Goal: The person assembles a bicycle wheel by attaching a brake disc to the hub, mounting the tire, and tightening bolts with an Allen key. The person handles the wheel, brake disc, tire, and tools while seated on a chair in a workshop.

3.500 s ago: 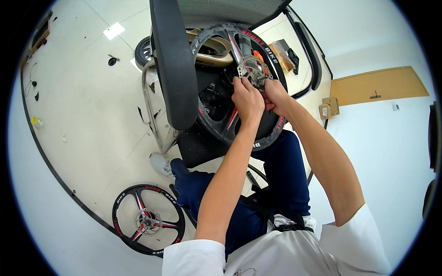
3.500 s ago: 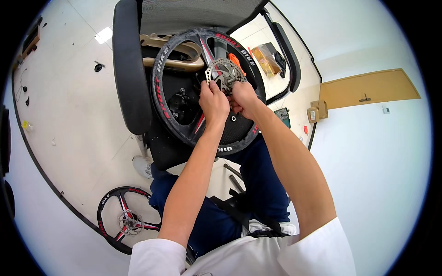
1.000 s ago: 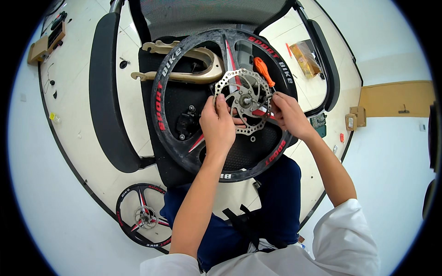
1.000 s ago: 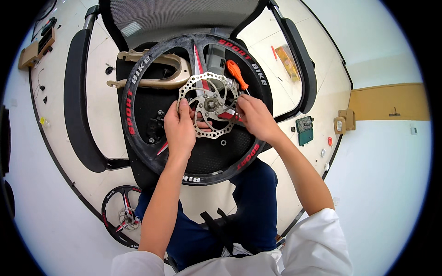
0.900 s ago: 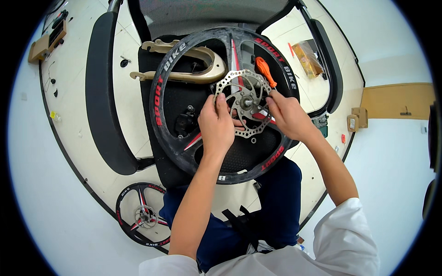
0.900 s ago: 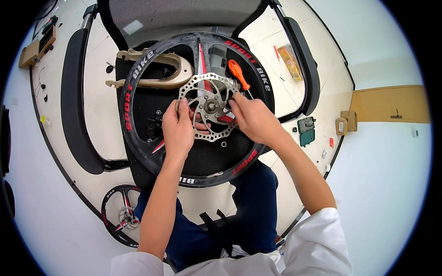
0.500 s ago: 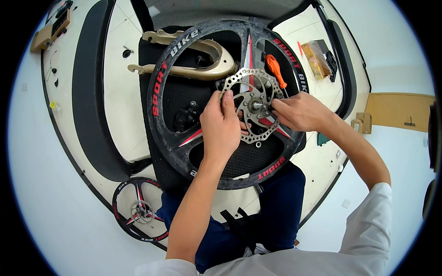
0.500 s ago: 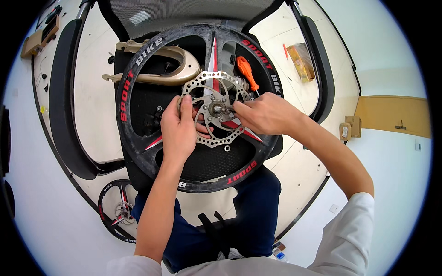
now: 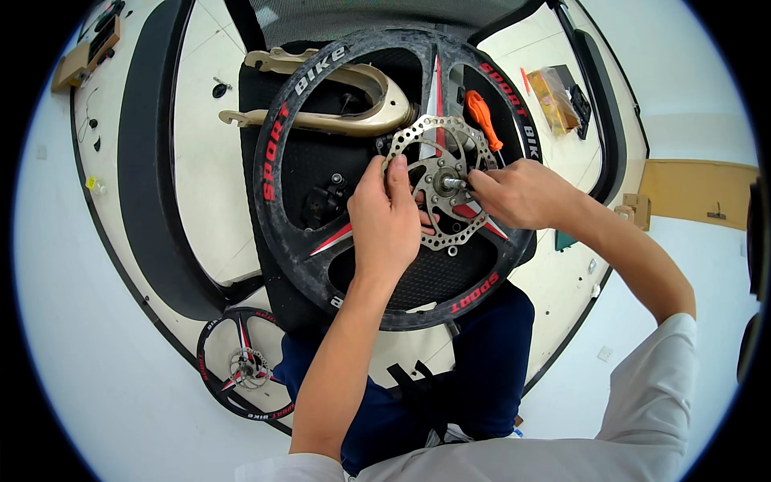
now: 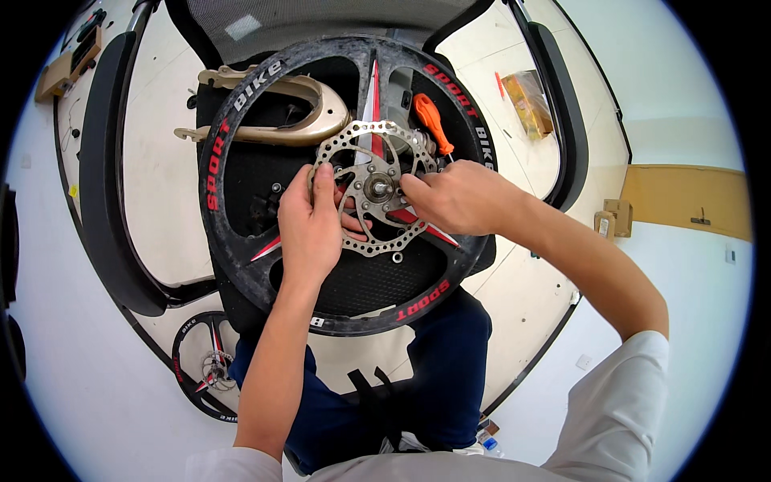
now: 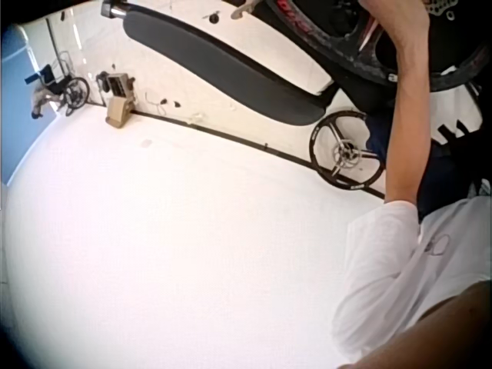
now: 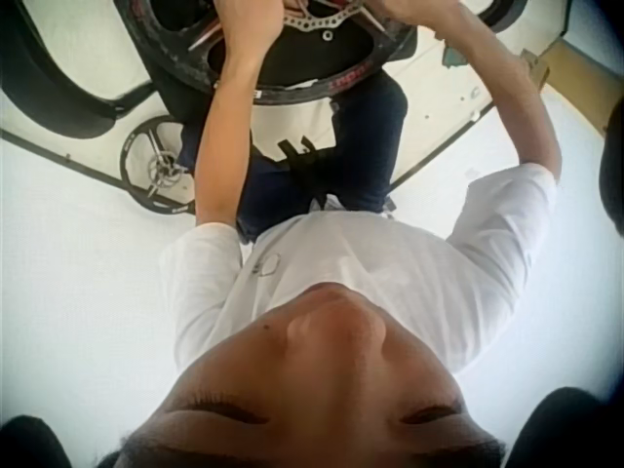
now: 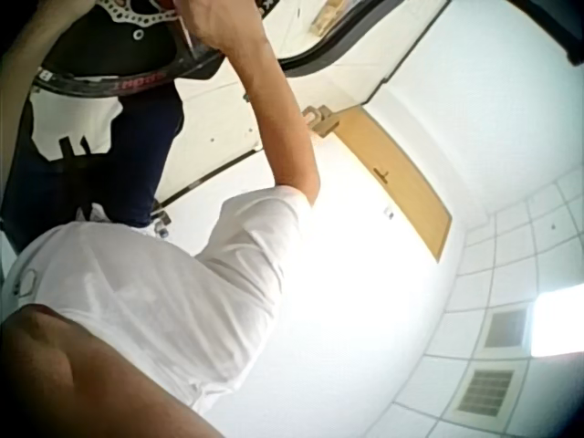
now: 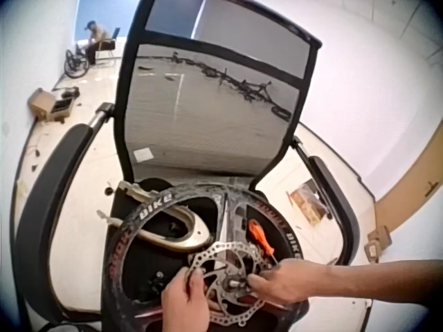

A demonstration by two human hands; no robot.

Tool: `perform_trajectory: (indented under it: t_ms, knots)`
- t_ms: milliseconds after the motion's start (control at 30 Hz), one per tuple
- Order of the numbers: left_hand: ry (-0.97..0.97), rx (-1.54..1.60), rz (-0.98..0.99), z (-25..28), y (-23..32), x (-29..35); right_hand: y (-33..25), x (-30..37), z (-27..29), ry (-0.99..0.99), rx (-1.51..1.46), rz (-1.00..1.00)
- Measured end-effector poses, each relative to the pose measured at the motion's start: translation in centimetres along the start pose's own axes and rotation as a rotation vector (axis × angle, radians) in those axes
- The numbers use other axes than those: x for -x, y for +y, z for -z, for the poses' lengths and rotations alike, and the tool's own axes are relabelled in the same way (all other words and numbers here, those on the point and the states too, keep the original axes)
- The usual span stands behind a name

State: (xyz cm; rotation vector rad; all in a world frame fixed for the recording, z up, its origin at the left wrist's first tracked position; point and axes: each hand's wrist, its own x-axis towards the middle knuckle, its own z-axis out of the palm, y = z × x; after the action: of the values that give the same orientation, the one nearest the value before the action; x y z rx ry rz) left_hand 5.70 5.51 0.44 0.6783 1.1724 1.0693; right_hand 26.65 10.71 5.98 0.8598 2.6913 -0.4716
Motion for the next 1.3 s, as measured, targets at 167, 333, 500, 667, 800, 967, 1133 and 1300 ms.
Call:
perform_trajectory:
  t_ms: [167,333,500,667,800,967,1133,1300]
  knots:
    - [0.024,-0.021,-0.021,0.1,-0.3,-0.2,-0.8,-0.1,-0.2,0.008,-0.067,-0.083]
    - [0.069,-0.080,-0.045,-0.1,-0.2,0.2,-0.7,0.5,-0.1,0.112,0.099,0.052]
    - [0.094,-0.126,-0.096,-0.1,-0.6,-0.1,0.9,-0.2,0.1,0.144,0.267,0.240]
    - [0.130,-0.174,-0.103,-0.4,-0.6,-0.4,2.9,-1.4,0.9,0.102,0.356,0.483]
    - [0.138,-0.212,-0.138,-0.3,-1.0,-0.5,3.3,-2.5,1.8,0.034,0.305,0.495]
    - [0.140,-0.219,-0.166,-0.4,-1.5,-0.8,1.9,-2.1,2.3,-0.044,0.103,0.246]
    - [0.125,-0.174,-0.101,-0.5,-0.5,-0.3,-3.4,-0.3,-0.5,0.141,-0.252,-0.345]
    - [0.140,-0.179,-0.084,-1.0,-0.4,0.2,-7.4,-0.8,-1.5,0.390,-0.365,-0.618]
